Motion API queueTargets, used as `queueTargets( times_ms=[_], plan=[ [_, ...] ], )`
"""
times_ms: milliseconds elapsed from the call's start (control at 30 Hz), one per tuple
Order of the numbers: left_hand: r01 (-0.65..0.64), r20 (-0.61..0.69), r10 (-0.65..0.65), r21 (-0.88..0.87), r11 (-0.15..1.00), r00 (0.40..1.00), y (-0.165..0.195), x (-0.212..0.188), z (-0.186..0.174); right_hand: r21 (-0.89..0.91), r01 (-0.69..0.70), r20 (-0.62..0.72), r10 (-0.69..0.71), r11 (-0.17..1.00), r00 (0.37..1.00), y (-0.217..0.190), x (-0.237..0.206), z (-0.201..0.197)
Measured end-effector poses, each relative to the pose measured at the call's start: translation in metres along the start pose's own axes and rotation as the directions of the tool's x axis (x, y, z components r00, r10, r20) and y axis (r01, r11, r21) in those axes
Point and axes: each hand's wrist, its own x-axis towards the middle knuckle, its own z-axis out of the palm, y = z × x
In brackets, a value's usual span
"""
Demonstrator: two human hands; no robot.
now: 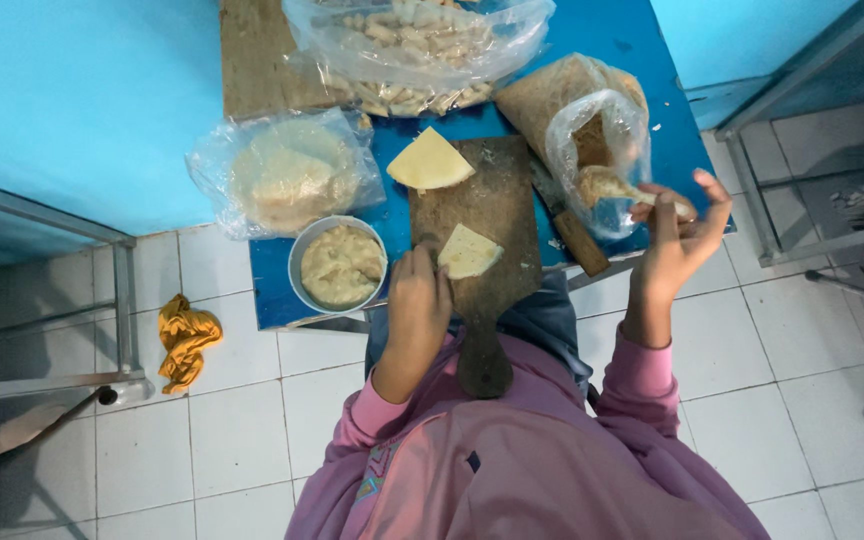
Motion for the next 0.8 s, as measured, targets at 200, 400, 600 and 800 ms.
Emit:
queueTargets(
  times_ms=[200,400,600,800],
  plan=[
    [-0.025,-0.078,0.022,-0.043,0.999,0.997,0.001,0.001,-0.001,0.055,-0.134,0.148,0.125,0.989,0.981,-0.021,-0.042,0.028],
    [-0.036,-0.081,0.02,-0.196,0.98,0.997,0.0,0.003,0.0,-0.059,-0.098,0.337,0.112,0.993,0.935,-0.008,-0.075,0.059],
    [-0.021,-0.098,-0.015,-0.352,0.936,0.995,-0.004,0.006,0.004,-0.181,0.267,0.449,-0.162,0.947,0.879,0.001,-0.098,0.065],
    [-0.038,-0.141,-0.014,-0.363,0.931,0.99,-0.007,0.006,0.008,-0.282,0.396,0.74,-0.065,0.874,0.67,-0.003,-0.093,0.052]
  ],
)
